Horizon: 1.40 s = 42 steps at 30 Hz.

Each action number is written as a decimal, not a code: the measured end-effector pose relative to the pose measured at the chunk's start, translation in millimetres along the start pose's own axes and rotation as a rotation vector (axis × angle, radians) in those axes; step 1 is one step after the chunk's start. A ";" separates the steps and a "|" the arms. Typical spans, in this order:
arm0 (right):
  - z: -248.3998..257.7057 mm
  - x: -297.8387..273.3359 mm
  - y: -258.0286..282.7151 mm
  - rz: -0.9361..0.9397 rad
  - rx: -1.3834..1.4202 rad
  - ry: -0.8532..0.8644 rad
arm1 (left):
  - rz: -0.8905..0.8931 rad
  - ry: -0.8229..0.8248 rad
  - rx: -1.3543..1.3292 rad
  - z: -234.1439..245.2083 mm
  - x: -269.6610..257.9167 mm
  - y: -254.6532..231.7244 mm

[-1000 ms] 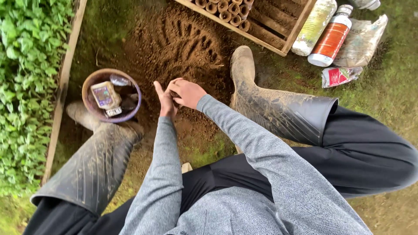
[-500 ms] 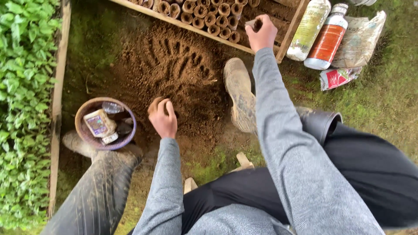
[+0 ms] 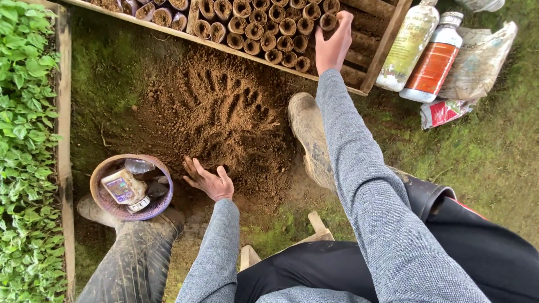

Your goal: The person sits on a low stool and fills biodegradable seedling pots with soil from a pile on the ground. They open small seed packets, pour seeds into their hand, and place them into the soil-filled pots before arranging the pots in a wooden tray.

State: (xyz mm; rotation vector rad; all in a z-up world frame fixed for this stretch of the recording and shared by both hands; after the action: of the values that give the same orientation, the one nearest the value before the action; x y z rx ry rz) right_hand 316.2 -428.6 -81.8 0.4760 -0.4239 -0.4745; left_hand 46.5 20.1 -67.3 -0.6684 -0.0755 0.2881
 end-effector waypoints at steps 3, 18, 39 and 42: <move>-2.8 0.1 -0.3 0.098 -0.040 -0.089 | 0.040 0.033 0.038 -3.5 -1.5 6.2; -8.4 -4.0 -0.2 0.127 -0.079 -0.072 | 0.015 0.000 0.042 -2.2 0.8 2.1; 47.3 -25.3 7.0 -0.105 0.014 -0.232 | 0.032 0.020 -0.015 -4.2 -6.6 15.9; 106.5 -75.5 120.0 0.037 0.205 -0.201 | 0.132 0.018 -0.200 2.6 -3.1 9.7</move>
State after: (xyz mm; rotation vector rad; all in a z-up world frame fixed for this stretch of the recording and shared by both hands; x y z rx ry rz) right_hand 242.9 -330.4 46.3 0.6204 -0.6778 -0.4464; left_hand 40.8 28.0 -71.2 -0.8764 -0.0431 0.4051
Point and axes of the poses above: each hand's wrist, its own x-axis towards the middle knuckle, its own z-axis out of the back of the hand, y = z × x, the point moved 8 cm from there along x, towards the middle knuckle, and after that the axes turned 12 degrees about -x, right-handed, at the moved point
